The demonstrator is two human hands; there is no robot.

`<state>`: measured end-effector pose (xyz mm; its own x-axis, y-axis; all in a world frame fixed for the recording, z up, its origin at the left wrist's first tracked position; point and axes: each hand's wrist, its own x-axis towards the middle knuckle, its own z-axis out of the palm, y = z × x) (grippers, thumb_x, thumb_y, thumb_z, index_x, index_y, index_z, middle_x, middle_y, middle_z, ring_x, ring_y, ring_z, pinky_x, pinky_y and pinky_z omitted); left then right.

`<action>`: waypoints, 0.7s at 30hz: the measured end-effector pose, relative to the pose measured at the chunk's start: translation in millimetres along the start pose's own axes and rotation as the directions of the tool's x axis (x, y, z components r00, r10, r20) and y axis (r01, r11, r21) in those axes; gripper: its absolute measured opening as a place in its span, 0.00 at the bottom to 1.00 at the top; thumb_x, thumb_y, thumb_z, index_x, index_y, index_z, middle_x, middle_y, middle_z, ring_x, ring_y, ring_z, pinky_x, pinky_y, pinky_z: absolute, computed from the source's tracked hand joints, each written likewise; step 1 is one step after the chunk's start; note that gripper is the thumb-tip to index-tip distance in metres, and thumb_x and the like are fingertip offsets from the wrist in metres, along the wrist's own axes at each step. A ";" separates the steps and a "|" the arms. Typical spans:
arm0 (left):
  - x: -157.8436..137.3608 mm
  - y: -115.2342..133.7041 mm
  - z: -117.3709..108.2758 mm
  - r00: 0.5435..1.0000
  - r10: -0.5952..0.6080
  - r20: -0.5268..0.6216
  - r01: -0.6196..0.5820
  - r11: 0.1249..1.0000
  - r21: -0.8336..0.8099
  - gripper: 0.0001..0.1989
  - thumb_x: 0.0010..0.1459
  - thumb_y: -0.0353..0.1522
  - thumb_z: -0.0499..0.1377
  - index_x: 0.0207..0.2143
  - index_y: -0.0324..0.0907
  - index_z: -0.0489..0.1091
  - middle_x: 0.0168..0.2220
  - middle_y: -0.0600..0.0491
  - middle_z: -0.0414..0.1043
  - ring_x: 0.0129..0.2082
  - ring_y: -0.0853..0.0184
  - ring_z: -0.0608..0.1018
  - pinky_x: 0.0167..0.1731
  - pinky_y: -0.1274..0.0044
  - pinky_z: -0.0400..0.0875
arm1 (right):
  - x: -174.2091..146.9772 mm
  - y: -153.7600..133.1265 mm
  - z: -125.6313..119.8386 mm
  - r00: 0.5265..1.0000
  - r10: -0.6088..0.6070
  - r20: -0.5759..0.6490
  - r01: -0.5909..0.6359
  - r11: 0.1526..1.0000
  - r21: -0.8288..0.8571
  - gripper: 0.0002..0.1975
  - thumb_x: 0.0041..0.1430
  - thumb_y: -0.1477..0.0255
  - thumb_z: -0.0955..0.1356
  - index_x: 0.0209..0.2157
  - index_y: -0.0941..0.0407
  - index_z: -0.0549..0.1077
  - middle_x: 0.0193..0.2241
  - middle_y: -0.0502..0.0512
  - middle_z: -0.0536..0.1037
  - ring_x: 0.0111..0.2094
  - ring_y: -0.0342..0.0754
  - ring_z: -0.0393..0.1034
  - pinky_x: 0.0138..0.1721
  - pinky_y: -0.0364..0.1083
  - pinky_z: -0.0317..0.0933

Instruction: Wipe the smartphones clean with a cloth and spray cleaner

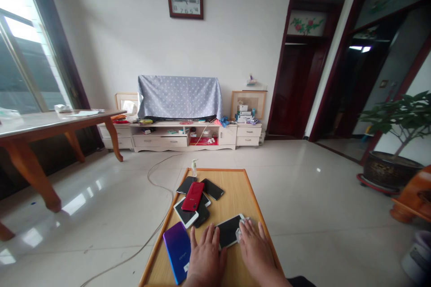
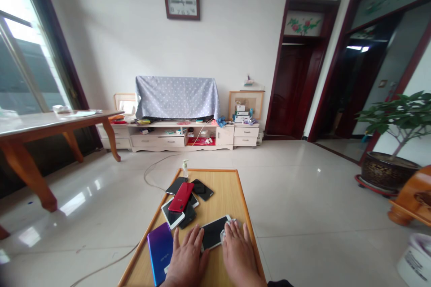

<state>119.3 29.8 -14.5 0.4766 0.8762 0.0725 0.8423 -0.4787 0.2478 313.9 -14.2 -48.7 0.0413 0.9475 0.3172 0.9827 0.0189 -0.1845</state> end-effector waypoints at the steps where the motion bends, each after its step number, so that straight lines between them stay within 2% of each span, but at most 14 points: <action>1: 0.2 -0.1 0.8 1.000 -0.001 0.000 0.001 1.000 0.002 0.32 0.65 0.49 0.43 0.66 0.47 0.60 0.69 0.46 0.56 0.69 0.53 0.58 0.67 0.45 0.27 | -0.7 -1.3 0.2 1.000 -0.007 -0.004 0.007 1.000 0.000 0.25 0.72 0.65 0.55 0.65 0.55 0.64 0.64 0.60 0.65 0.66 0.57 0.57 0.69 0.64 0.42; 5: 0.4 -1.1 3.3 1.000 -0.001 0.000 0.001 1.000 0.009 0.32 0.65 0.49 0.44 0.66 0.47 0.60 0.69 0.47 0.55 0.70 0.53 0.57 0.67 0.45 0.28 | -8.8 -13.9 3.2 0.985 -0.169 0.036 0.166 0.983 0.073 0.24 0.71 0.65 0.58 0.65 0.54 0.64 0.64 0.57 0.64 0.66 0.54 0.57 0.69 0.58 0.47; 7: 0.2 -1.6 2.8 1.000 0.003 0.000 -0.003 1.000 0.009 0.32 0.65 0.49 0.44 0.66 0.47 0.60 0.69 0.47 0.55 0.70 0.52 0.57 0.67 0.45 0.28 | -8.6 -14.9 1.6 0.977 -0.205 0.053 0.200 0.975 0.097 0.24 0.72 0.65 0.56 0.65 0.53 0.63 0.64 0.56 0.65 0.66 0.53 0.58 0.69 0.59 0.47; 12: 0.2 -2.2 1.4 1.000 0.003 0.012 -0.003 1.000 -0.003 0.32 0.65 0.48 0.43 0.66 0.47 0.59 0.69 0.47 0.55 0.69 0.52 0.57 0.67 0.45 0.28 | 2.6 -8.2 -0.4 1.000 -0.001 -0.006 0.002 1.000 0.031 0.25 0.72 0.63 0.55 0.65 0.55 0.64 0.63 0.60 0.66 0.66 0.58 0.57 0.69 0.66 0.43; 14: 0.5 -2.9 2.7 1.000 -0.002 0.018 0.001 1.000 0.003 0.31 0.65 0.48 0.44 0.66 0.47 0.59 0.69 0.48 0.54 0.70 0.52 0.56 0.67 0.46 0.28 | 2.5 -12.8 3.8 0.999 -0.036 0.010 0.036 0.998 0.053 0.25 0.71 0.63 0.57 0.65 0.55 0.64 0.64 0.59 0.64 0.66 0.57 0.56 0.68 0.62 0.46; 16: 0.7 -3.9 4.5 1.000 -0.004 0.023 0.004 1.000 0.007 0.31 0.65 0.47 0.44 0.67 0.48 0.59 0.70 0.49 0.54 0.70 0.53 0.55 0.68 0.46 0.28 | 0.3 -19.3 7.1 0.990 -0.131 0.052 0.125 0.987 0.105 0.25 0.71 0.63 0.57 0.65 0.54 0.63 0.65 0.57 0.62 0.67 0.55 0.55 0.68 0.57 0.50; 18: 0.8 -4.8 5.6 1.000 -0.003 0.020 0.003 1.000 -0.002 0.31 0.65 0.46 0.44 0.67 0.49 0.58 0.70 0.49 0.54 0.70 0.54 0.55 0.68 0.47 0.27 | 0.5 -22.2 6.5 0.978 -0.193 0.085 0.179 0.973 0.143 0.25 0.72 0.63 0.56 0.66 0.53 0.62 0.65 0.55 0.63 0.67 0.53 0.55 0.69 0.56 0.48; 21: 0.6 -5.3 5.7 1.000 -0.002 0.012 0.002 1.000 -0.030 0.31 0.64 0.47 0.44 0.66 0.48 0.59 0.70 0.48 0.54 0.70 0.54 0.56 0.67 0.46 0.26 | 10.0 -17.2 -0.1 0.992 -0.097 0.077 0.089 0.991 0.102 0.25 0.73 0.62 0.54 0.65 0.53 0.63 0.64 0.57 0.65 0.67 0.54 0.55 0.70 0.61 0.42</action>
<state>116.6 32.5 -21.3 0.4778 0.8764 0.0604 0.8356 -0.4747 0.2765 297.4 -5.1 -42.2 -0.0679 0.9630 0.2608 0.9590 0.1351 -0.2491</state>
